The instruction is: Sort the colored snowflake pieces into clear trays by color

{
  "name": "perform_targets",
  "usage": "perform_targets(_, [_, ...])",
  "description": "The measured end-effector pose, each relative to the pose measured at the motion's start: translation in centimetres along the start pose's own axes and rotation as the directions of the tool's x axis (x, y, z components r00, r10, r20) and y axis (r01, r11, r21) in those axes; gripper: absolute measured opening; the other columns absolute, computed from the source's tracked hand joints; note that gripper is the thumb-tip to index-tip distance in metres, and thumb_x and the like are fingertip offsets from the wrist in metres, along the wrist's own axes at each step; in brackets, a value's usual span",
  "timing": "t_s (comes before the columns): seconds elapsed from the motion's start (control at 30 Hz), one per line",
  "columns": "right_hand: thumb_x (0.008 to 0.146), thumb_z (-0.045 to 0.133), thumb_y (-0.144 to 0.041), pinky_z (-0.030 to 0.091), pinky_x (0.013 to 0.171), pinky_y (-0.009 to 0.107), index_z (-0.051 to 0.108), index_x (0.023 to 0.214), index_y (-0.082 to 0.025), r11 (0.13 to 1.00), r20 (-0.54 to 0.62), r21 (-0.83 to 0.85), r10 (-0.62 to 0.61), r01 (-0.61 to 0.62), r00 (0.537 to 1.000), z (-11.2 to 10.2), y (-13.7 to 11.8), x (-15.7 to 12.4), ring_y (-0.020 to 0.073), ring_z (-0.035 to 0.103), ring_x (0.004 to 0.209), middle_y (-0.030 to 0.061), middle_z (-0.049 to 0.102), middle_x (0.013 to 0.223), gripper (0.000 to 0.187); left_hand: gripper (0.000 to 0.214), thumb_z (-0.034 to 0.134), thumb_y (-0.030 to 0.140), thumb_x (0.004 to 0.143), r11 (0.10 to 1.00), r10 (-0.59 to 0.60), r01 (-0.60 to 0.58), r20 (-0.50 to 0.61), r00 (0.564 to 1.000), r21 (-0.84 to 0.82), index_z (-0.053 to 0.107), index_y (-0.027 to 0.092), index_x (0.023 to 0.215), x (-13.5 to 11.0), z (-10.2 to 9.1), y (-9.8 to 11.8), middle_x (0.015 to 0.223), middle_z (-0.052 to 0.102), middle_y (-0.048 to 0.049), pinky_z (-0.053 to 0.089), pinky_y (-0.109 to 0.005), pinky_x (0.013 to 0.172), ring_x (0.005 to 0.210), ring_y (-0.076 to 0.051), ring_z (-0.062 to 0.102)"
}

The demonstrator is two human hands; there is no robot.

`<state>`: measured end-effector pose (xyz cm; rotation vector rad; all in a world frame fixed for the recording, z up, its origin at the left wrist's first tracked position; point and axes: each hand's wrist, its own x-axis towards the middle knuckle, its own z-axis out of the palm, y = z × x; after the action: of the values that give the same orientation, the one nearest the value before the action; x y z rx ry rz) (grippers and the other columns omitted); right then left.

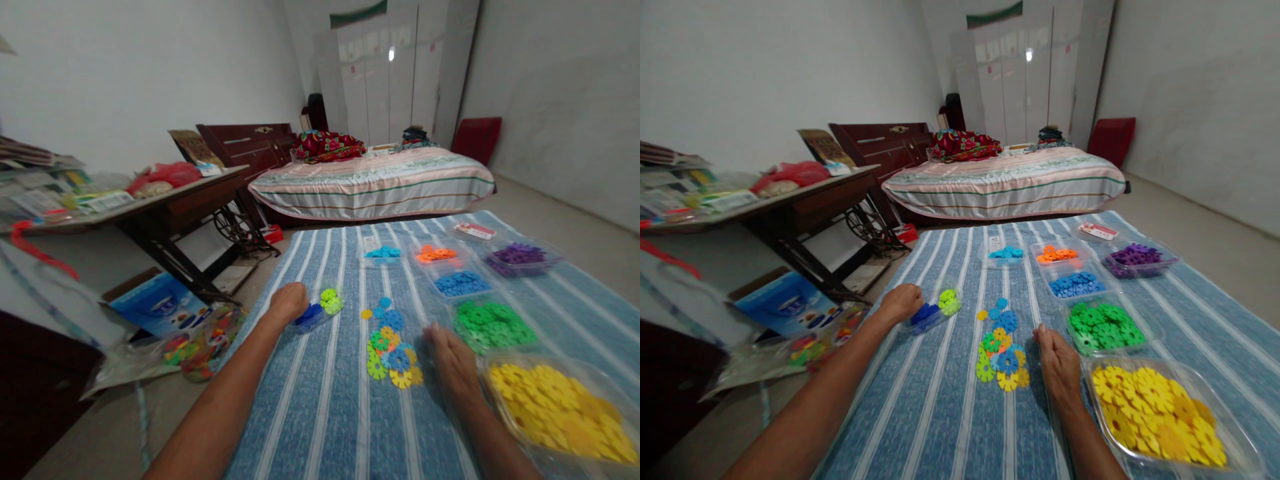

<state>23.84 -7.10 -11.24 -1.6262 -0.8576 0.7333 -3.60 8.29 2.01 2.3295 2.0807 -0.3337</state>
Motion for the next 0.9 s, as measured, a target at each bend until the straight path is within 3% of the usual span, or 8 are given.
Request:
perform_targets(0.2, [0.081, 0.039, -0.080, 0.041, 0.073, 0.034, 0.072, 0.077, -0.016, 0.999, 0.005, -0.019, -0.032, 0.032, 0.999, 0.2, 0.4, 0.2, 0.0250, 0.060, 0.081, 0.0077, 0.070, 0.081, 0.072, 0.023, 0.049, 0.027, 0.083, 0.950, 0.229, -0.252, -0.137, 0.964, -0.185, 0.067, 0.018, 0.071, -1.0, 0.1, 2.7, 0.071, 0.067, -0.0025, 0.035, -0.024, 0.061, 0.070, -0.015, 0.059])
perform_targets(0.37, [0.081, 0.038, -0.080, 0.041, 0.070, 0.033, 0.069, 0.074, -0.016, 0.999, 0.016, -0.023, -0.038, 0.039, 0.999, 0.1, 0.1, 0.1, 0.0233, 0.059, 0.078, 0.0068, 0.068, 0.078, 0.072, 0.024, 0.047, 0.023, 0.084, 0.859, 0.375, -0.404, -0.149, 0.915, -0.316, 0.062, 0.017, 0.067, -1.6, 1.3, 6.5, 0.064, 0.062, -0.0009, 0.036, -0.024, 0.062, 0.064, -0.014, 0.056])
perform_targets(0.63, [0.079, 0.037, -0.082, 0.039, 0.064, 0.032, 0.068, 0.069, -0.017, 0.998, -0.004, -0.009, -0.054, 0.054, 0.999, 0.3, -0.5, 0.2, 0.0219, 0.057, 0.069, 0.0057, 0.064, 0.068, 0.072, 0.024, 0.045, 0.019, 0.086, 0.883, 0.398, -0.400, -0.057, 0.915, -0.245, 0.066, 0.015, 0.075, -0.2, 3.2, 11.4, 0.077, 0.068, -0.0044, 0.038, -0.024, 0.065, 0.074, -0.016, 0.061])
perform_targets(0.9, [0.081, 0.035, -0.079, 0.038, 0.062, 0.031, 0.065, 0.067, -0.018, 0.997, -0.024, -0.031, -0.070, 0.069, 0.997, 0.5, -0.4, 0.3, 0.0207, 0.055, 0.067, 0.0051, 0.062, 0.067, 0.070, 0.027, 0.045, 0.024, 0.090, 0.912, 0.358, -0.362, -0.057, 0.932, -0.195, 0.070, 0.016, 0.088, 1.7, 3.7, 14.5, 0.095, 0.073, -0.0098, 0.044, -0.027, 0.077, 0.093, -0.021, 0.066])
